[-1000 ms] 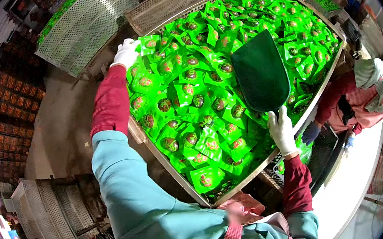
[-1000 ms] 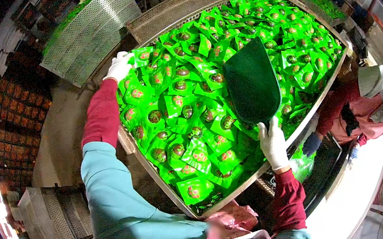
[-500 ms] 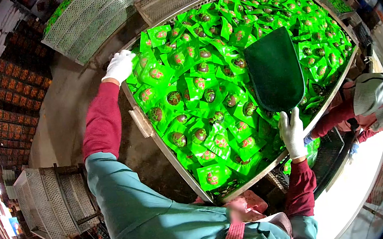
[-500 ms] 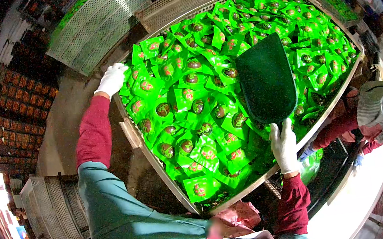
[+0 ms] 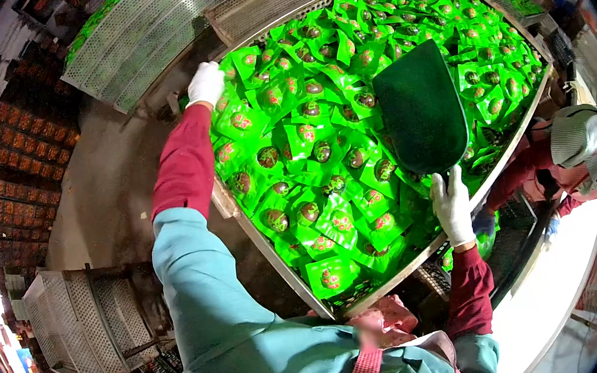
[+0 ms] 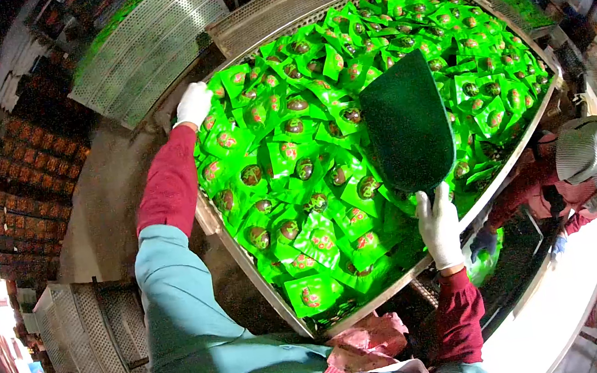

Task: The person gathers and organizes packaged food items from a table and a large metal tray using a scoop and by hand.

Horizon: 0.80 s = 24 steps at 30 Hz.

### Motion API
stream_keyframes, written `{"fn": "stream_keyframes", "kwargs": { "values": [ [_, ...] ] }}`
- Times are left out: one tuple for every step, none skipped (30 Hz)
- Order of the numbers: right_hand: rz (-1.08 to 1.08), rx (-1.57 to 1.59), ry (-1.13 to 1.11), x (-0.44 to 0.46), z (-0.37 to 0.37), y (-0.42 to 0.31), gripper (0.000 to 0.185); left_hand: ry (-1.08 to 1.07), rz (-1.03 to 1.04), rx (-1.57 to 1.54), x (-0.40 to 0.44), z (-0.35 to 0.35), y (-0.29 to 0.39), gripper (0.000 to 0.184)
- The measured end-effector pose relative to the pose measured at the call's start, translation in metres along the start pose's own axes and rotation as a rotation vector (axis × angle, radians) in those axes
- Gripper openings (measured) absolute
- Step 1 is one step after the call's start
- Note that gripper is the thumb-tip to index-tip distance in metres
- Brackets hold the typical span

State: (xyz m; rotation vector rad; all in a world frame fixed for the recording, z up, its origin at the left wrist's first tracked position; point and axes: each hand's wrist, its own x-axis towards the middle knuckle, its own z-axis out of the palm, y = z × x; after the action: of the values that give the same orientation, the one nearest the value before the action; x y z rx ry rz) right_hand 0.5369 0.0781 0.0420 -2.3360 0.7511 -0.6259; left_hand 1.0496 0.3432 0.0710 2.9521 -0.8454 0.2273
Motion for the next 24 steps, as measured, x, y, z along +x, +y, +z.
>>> {"fn": "stream_keyframes", "kwargs": {
  "values": [
    [-0.023,-0.006,0.006,0.0,0.002,0.007,0.018,0.131,0.012,-0.11,0.009,0.001,-0.01,0.037],
    [-0.04,-0.011,0.008,-0.002,0.002,0.008,0.018,0.255,0.023,-0.219,0.014,0.003,-0.017,0.031],
    [-0.035,-0.003,0.003,-0.001,0.0,0.004,0.018,0.138,-0.155,-0.688,0.011,-0.011,-0.009,0.024],
    [-0.026,-0.003,-0.006,-0.002,-0.001,0.004,0.018,0.064,-0.277,-1.036,0.003,-0.025,-0.002,0.024],
    [0.022,0.042,-0.027,-0.002,-0.001,0.003,0.018,-0.037,-0.312,-1.022,0.004,-0.022,-0.01,0.026],
    [0.066,0.089,-0.041,0.0,-0.001,0.001,0.018,-0.13,-0.34,-1.005,0.011,-0.015,-0.023,0.03],
    [0.053,0.072,-0.038,0.0,-0.002,-0.002,0.018,-0.137,-0.22,-0.605,0.014,-0.006,-0.034,0.034],
    [0.055,0.074,-0.03,0.0,-0.001,-0.001,0.018,-0.136,-0.098,-0.207,0.02,0.005,-0.041,0.04],
    [0.022,0.035,-0.006,-0.001,0.001,0.001,0.018,-0.09,-0.24,-0.187,0.015,0.01,-0.03,0.05],
    [-0.011,-0.006,0.015,-0.001,0.0,0.002,0.018,0.08,-0.257,-0.037,-0.009,-0.01,0.009,0.045],
    [-0.039,-0.018,0.022,-0.001,0.0,0.001,0.017,0.134,-0.132,0.054,-0.022,-0.026,0.03,0.04],
    [-0.038,-0.02,0.023,-0.001,-0.001,0.0,0.017,0.189,-0.009,0.145,-0.028,-0.033,0.041,0.035],
    [0.012,0.008,-0.004,0.0,-0.002,-0.001,0.022,0.2,0.076,0.175,-0.03,-0.028,0.045,0.023],
    [0.061,0.036,-0.033,0.0,-0.003,-0.003,0.028,0.062,-0.259,-0.213,-0.006,0.006,0.034,0.024],
    [0.063,0.036,-0.038,0.0,-0.004,-0.007,0.028,0.087,0.024,-0.091,-0.006,0.027,0.015,0.026],
    [0.089,0.087,-0.061,0.001,-0.007,-0.011,0.027,0.112,0.308,0.032,-0.006,0.038,-0.001,0.028],
    [0.115,0.138,-0.079,0.002,-0.008,-0.013,0.027,0.098,0.296,0.0,0.003,0.039,-0.004,0.032],
    [0.115,0.136,-0.072,0.002,-0.008,-0.013,0.027,0.102,0.301,-0.002,0.015,0.034,-0.007,0.032],
    [0.093,0.114,-0.067,0.002,-0.008,-0.011,0.025,-0.081,0.274,-0.027,0.029,0.028,-0.009,0.032],
    [0.073,0.095,-0.063,0.002,-0.007,-0.009,0.024,-0.265,0.246,-0.047,0.037,0.019,-0.006,0.033],
    [0.069,0.052,-0.062,0.002,-0.007,-0.007,0.025,-0.166,0.122,0.002,0.023,-0.009,0.019,0.033],
    [0.073,0.057,-0.054,0.001,-0.007,-0.006,0.025,-0.022,0.005,-0.049,0.02,-0.023,0.039,0.034],
    [0.088,0.077,-0.064,0.001,-0.006,-0.006,0.026,-0.009,-0.004,-0.11,0.013,-0.033,0.057,0.038],
    [0.102,0.096,-0.074,0.001,-0.006,-0.006,0.027,0.002,-0.013,-0.173,0.01,-0.037,0.069,0.043]
  ]
}}
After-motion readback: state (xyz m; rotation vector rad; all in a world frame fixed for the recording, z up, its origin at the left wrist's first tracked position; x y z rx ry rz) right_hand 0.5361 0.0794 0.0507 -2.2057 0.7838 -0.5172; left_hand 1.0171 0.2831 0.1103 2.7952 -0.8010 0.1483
